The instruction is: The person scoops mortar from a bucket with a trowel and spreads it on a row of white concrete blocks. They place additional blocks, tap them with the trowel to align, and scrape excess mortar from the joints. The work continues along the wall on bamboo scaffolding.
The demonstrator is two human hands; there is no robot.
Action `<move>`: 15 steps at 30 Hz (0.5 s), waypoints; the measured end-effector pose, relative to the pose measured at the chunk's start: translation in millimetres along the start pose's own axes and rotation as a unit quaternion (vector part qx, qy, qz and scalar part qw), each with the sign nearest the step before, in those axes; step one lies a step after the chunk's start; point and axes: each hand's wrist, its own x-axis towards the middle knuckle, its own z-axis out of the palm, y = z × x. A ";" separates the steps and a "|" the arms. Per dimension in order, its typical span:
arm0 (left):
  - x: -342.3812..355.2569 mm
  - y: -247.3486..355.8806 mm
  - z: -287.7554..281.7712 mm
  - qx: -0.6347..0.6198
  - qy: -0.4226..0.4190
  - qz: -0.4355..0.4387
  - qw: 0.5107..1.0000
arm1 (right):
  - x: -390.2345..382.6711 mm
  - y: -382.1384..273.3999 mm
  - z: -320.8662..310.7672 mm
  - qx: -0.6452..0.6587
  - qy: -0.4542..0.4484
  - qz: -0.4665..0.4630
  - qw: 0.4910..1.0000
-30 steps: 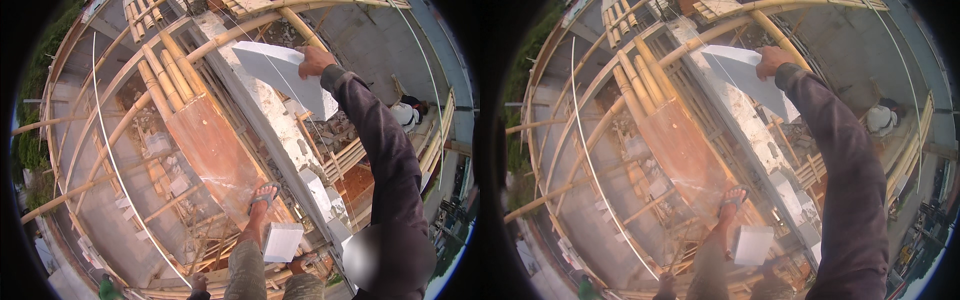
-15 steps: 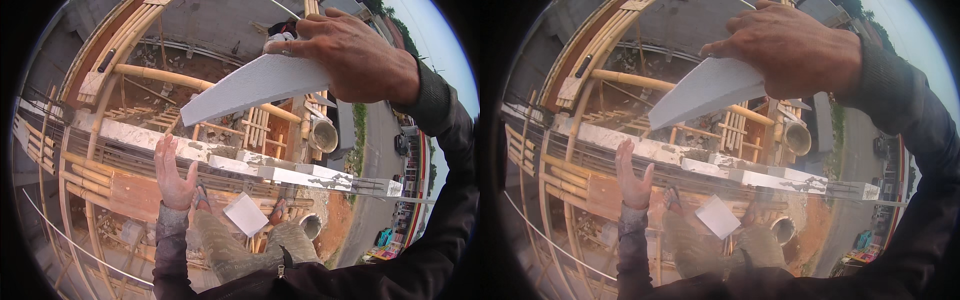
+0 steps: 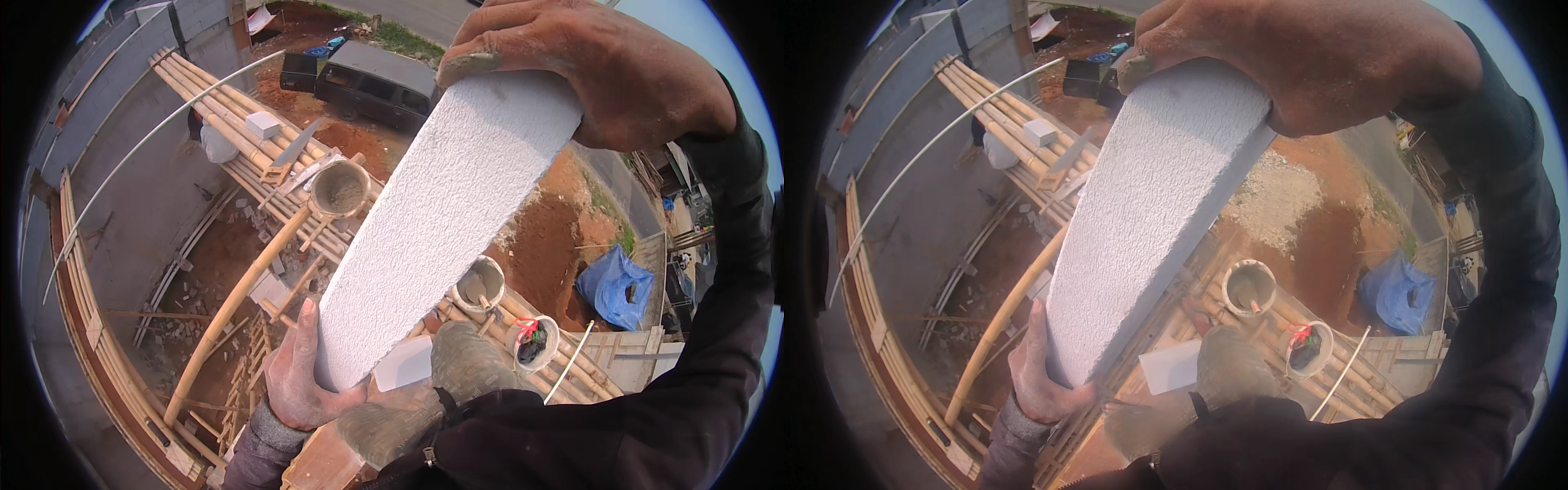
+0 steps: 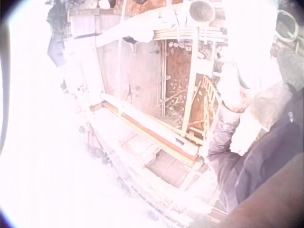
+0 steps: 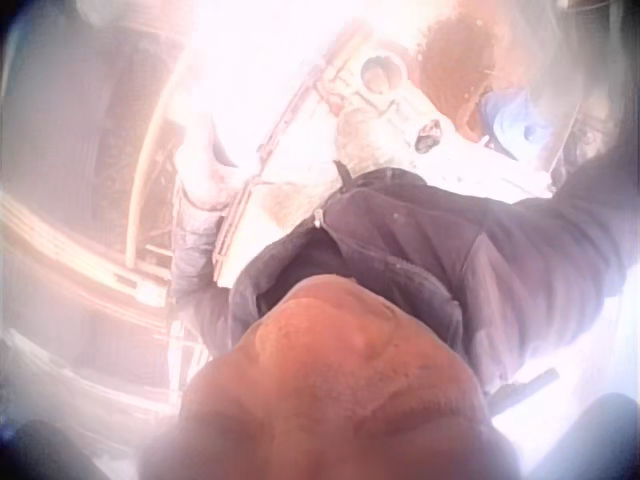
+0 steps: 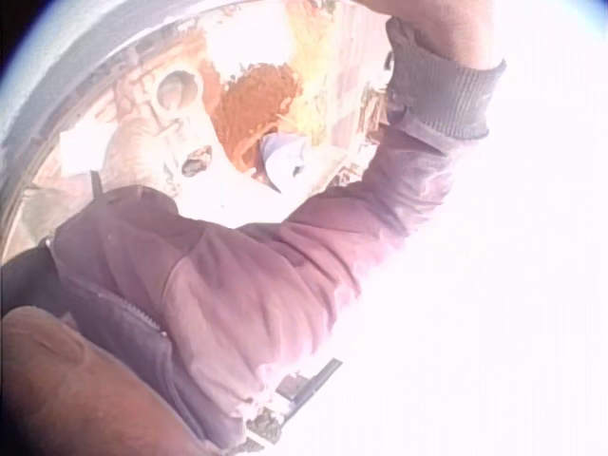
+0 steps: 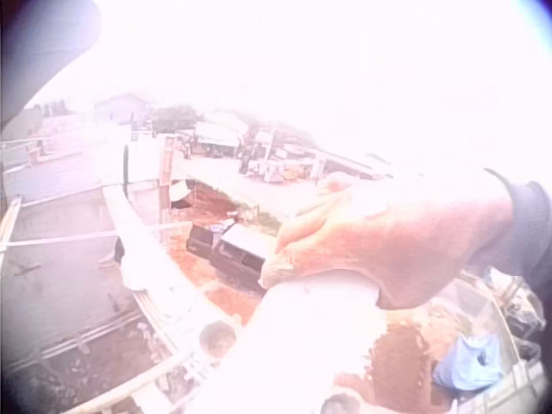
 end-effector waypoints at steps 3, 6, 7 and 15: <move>48.5 17.0 48.0 -0.030 -0.127 -0.046 0.990 | -59.8 73.5 55.4 0.060 -0.104 0.019 0.993; 86.2 27.9 93.4 -0.061 -0.225 -0.111 0.966 | -118.0 122.1 131.5 0.177 -0.133 0.069 0.973; 98.5 31.9 107.8 -0.055 -0.247 -0.121 0.960 | -136.2 133.0 159.4 0.218 -0.133 0.085 0.963; 184.3 56.1 152.6 0.055 -0.382 -0.250 0.888 | -196.1 184.8 337.9 0.448 -0.054 0.092 0.887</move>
